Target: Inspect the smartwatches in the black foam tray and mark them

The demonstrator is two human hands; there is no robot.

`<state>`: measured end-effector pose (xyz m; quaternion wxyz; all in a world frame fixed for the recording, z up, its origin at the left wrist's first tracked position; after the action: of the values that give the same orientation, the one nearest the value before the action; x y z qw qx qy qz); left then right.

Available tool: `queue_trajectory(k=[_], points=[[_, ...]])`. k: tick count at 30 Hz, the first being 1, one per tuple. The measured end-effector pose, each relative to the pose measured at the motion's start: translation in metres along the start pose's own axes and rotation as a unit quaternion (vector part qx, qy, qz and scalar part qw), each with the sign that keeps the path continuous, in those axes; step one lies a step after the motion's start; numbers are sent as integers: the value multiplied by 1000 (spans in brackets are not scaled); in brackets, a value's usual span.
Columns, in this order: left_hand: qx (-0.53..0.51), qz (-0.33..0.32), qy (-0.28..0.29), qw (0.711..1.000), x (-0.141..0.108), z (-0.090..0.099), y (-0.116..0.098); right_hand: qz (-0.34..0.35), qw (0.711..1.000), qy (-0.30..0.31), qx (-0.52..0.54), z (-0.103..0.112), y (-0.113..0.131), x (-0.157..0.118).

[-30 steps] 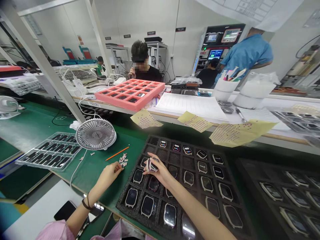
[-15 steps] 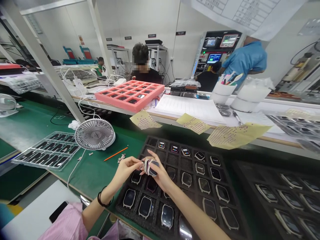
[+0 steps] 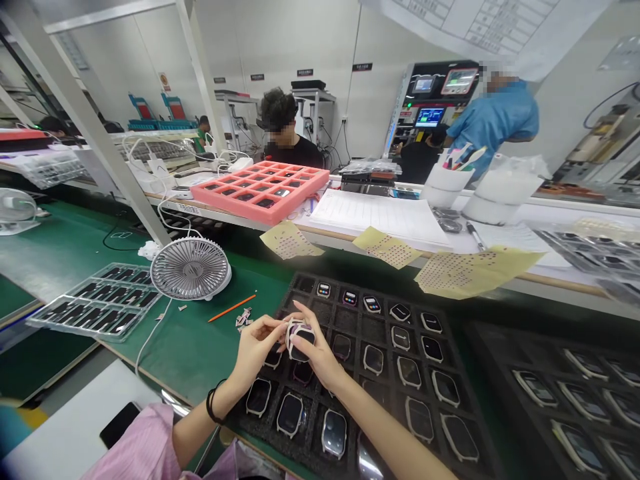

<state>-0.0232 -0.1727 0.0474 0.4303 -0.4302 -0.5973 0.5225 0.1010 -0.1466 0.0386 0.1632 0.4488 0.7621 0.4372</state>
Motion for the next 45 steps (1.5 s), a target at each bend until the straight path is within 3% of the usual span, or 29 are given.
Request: queue_trajectory(k=[4,7,9,11,16,18,20,21,23,26,28,30,34,39,41,43,45], points=[[-166,93,48,981,-8,-13,13,-23,998,-11,65,-9,7,-7],[-259,169,138,941,-18,-24,21,-50,995,-4,88,-16,10,-12],[-273,179,179,928,-23,-27,21,-66,994,6,91,-18,9,-14],[-253,160,181,937,-24,-25,20,-74,993,3,88,-19,6,-16],[-144,131,177,965,-18,-12,23,-99,990,-11,100,-24,-2,-17],[-34,101,180,978,-11,3,24,-98,989,-12,110,-26,-2,-15],[141,12,134,981,-1,30,21,-74,991,-17,111,-26,1,-13],[256,-46,85,962,3,46,18,-60,992,-18,110,-24,3,-11],[441,-113,-9,890,7,79,19,-39,993,-18,108,-21,8,-9],[574,-96,-21,813,8,110,36,-29,994,-9,108,-16,13,-7],[608,-75,-32,789,7,119,46,-30,994,-9,108,-15,14,-7],[616,-46,-53,785,7,121,51,-36,993,-12,110,-15,12,-7],[597,-2,-67,799,13,119,51,-56,992,-22,114,-16,8,-8],[567,2,-41,823,17,116,37,-65,988,-30,136,-14,6,-7],[536,-50,-25,843,13,106,23,-84,985,-30,146,-14,4,-6],[484,-181,9,856,4,88,-1,-113,981,-31,157,-15,2,-6],[444,-339,73,826,-9,67,-26,-138,976,-36,162,-16,1,-6]])
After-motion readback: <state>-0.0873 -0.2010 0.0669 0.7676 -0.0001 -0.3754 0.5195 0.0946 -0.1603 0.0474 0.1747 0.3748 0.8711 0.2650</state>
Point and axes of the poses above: each hand's wrist, its own x-axis towards the middle knuckle, its own z-axis out of the back of the hand, y = z × x, the point moved 4 cm from there along x, towards the middle knuckle, and after that the axes turned 5 degrees about x, right-handed, at the moved point
